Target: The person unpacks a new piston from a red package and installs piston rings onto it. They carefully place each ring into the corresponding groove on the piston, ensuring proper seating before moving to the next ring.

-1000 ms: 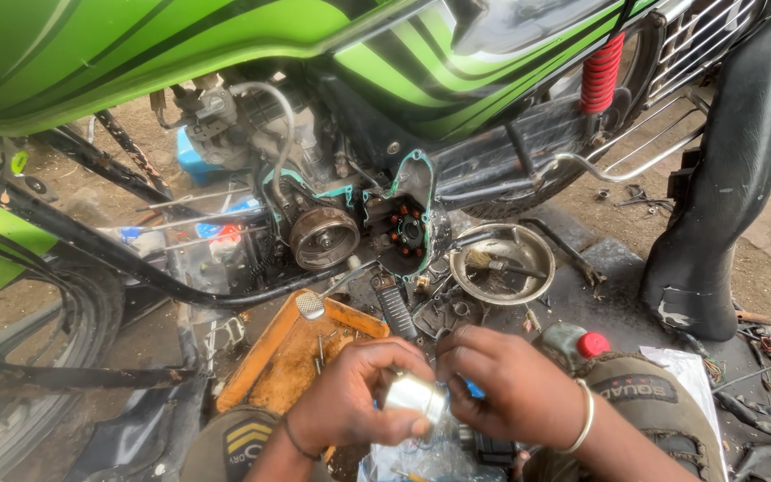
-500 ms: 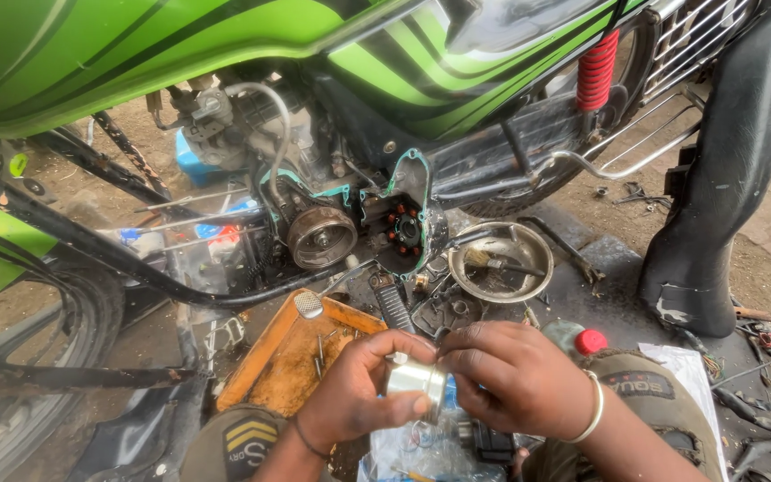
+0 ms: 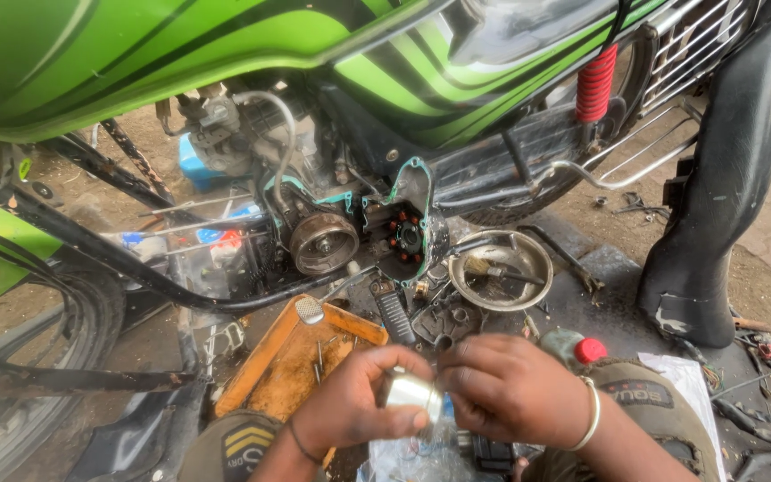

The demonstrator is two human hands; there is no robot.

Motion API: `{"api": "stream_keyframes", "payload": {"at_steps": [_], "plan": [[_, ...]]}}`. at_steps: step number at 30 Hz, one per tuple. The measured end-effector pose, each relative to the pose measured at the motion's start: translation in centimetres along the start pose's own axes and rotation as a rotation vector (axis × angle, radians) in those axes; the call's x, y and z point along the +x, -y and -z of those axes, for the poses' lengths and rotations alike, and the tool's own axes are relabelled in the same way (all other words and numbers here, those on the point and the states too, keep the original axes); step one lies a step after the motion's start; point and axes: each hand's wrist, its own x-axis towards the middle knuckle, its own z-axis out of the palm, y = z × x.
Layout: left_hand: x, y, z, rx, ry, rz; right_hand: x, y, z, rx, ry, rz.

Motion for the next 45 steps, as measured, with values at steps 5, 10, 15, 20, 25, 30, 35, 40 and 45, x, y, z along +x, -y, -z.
{"api": "stream_keyframes", "payload": {"at_steps": [5,10,15,20,25,30,35,40,45], "plan": [[-0.4,-0.6,0.4,0.029,0.077,0.088,0.9,0.6,0.9,0.008,0.116,0.086],[-0.3,-0.5,0.3,0.105,0.09,0.093,0.9,0.6,1.2,0.029,0.095,0.058],[0.3,-1.4,-0.8,0.055,0.07,0.156,0.5,0.7,0.9,0.046,0.061,-0.051],[0.8,-3.5,-2.5,0.494,-0.218,0.225,0.6,0.5,-0.3,0.395,0.078,-0.739],[1.0,-1.4,-2.0,0.99,-0.393,-0.287,-0.2,-0.5,-3.1,0.544,0.017,-0.952],[0.9,-1.3,-2.2,1.052,-0.448,-0.341,-1.4,-2.0,-4.6,0.845,0.004,-1.155],[1.0,-0.7,-1.9,1.163,-0.368,-0.274,-1.4,-1.9,-4.4,0.623,0.014,-1.079],[1.3,-0.6,-1.9,1.193,-0.335,-0.21,0.4,0.2,-3.4,0.209,-0.027,-0.697],[1.0,-1.0,-2.3,1.137,-0.326,-0.192,0.8,0.4,-3.3,0.188,-0.035,-0.663]]}}
